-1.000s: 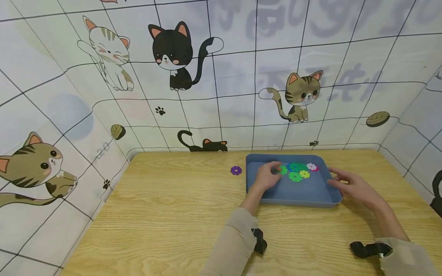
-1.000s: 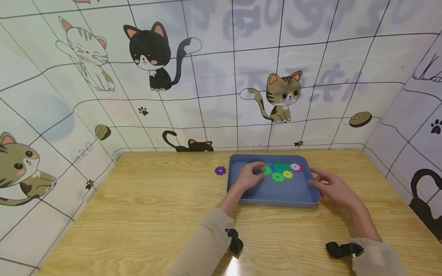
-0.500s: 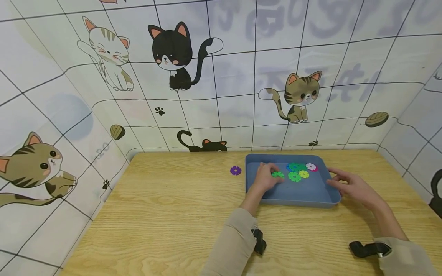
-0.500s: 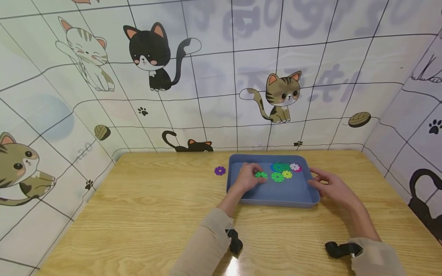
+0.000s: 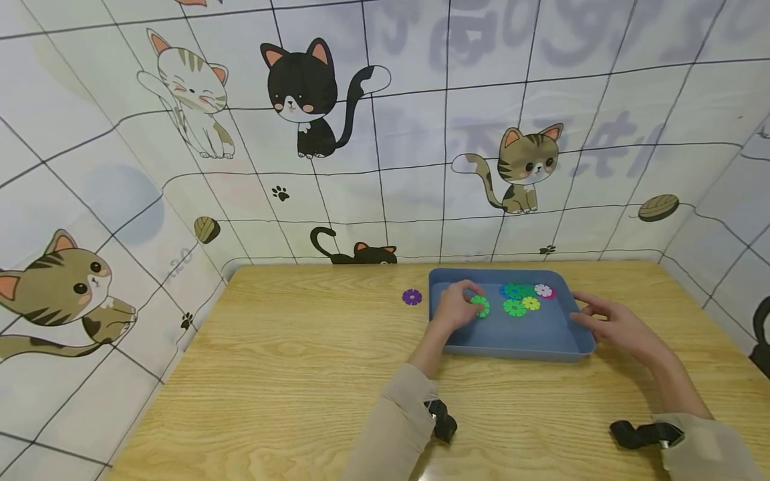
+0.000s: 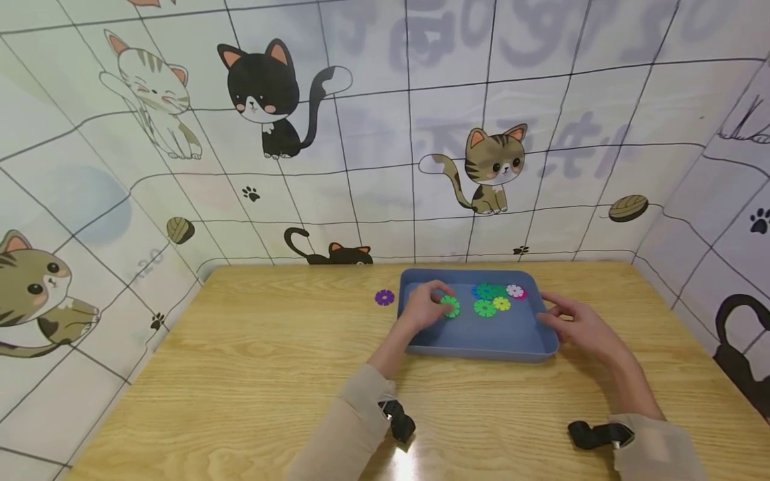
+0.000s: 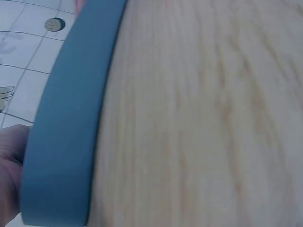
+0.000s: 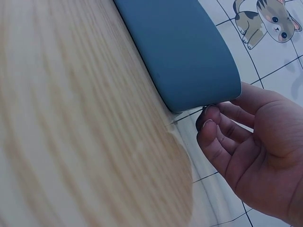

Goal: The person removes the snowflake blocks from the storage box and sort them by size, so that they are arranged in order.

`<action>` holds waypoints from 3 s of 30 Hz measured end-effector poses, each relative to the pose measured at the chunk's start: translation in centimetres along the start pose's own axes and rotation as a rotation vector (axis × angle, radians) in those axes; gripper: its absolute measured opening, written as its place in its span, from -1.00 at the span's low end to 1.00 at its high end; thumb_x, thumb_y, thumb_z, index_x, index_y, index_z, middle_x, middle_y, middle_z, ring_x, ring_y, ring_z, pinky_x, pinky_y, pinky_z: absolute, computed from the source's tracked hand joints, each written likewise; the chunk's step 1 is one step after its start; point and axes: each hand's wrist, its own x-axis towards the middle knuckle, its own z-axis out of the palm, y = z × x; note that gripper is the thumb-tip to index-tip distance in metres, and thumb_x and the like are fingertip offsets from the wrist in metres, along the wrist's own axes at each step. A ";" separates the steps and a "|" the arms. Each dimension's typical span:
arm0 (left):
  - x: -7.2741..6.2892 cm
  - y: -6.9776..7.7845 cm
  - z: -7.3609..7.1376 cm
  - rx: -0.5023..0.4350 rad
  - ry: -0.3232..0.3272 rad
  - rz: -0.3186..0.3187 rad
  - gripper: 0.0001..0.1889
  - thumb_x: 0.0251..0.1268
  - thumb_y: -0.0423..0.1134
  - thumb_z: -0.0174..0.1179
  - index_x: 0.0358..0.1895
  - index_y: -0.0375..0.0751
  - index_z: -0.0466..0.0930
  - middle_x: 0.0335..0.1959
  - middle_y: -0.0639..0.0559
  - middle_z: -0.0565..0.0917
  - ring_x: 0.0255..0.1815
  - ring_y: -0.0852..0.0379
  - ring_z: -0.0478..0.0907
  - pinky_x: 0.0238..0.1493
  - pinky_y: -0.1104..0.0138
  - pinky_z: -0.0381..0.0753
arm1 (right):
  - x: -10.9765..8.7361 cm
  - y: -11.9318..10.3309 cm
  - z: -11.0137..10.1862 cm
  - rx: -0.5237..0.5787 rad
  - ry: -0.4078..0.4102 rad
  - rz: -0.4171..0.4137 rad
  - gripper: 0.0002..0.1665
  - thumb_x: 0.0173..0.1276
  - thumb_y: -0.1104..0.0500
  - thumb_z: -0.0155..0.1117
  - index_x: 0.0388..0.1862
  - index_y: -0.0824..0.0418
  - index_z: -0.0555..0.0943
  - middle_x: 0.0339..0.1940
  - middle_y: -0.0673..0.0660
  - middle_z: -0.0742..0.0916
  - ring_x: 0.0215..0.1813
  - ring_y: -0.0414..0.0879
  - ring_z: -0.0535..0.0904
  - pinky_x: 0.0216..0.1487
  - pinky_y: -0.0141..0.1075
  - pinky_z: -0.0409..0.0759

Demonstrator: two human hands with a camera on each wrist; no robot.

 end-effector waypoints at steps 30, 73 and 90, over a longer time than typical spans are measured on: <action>-2.0 -0.8 -10.5 -0.341 0.101 0.162 -0.75 0.43 -0.43 0.22 0.12 -0.30 0.57 -0.28 -0.15 0.62 -0.46 0.05 0.66 -0.27 0.15 0.72 | -0.1 -0.2 -0.1 0.005 0.000 -0.037 -0.23 0.57 0.05 0.18 0.55 0.42 0.18 -0.21 0.19 0.56 -0.49 -0.08 0.43 -0.44 -0.29 0.38; -1.4 -7.5 -13.7 0.160 0.211 -0.108 -0.78 0.30 -0.41 0.34 -0.01 -0.31 0.67 -0.33 -0.12 0.66 -0.42 0.15 0.51 -0.48 0.43 0.47 | -0.2 -0.3 -0.1 0.024 -0.001 -0.021 -0.21 0.56 0.04 0.19 0.56 0.41 0.17 -0.23 0.18 0.56 -0.49 -0.07 0.44 -0.44 -0.28 0.40; -1.9 -6.2 -13.0 0.028 0.196 -0.012 -0.73 0.42 -0.30 0.26 0.07 -0.39 0.63 -0.29 -0.11 0.64 -0.39 0.14 0.53 -0.46 0.41 0.49 | -0.2 -0.3 -0.1 0.021 -0.001 -0.022 -0.20 0.56 0.04 0.19 0.56 0.41 0.16 -0.23 0.19 0.55 -0.47 -0.07 0.45 -0.42 -0.29 0.41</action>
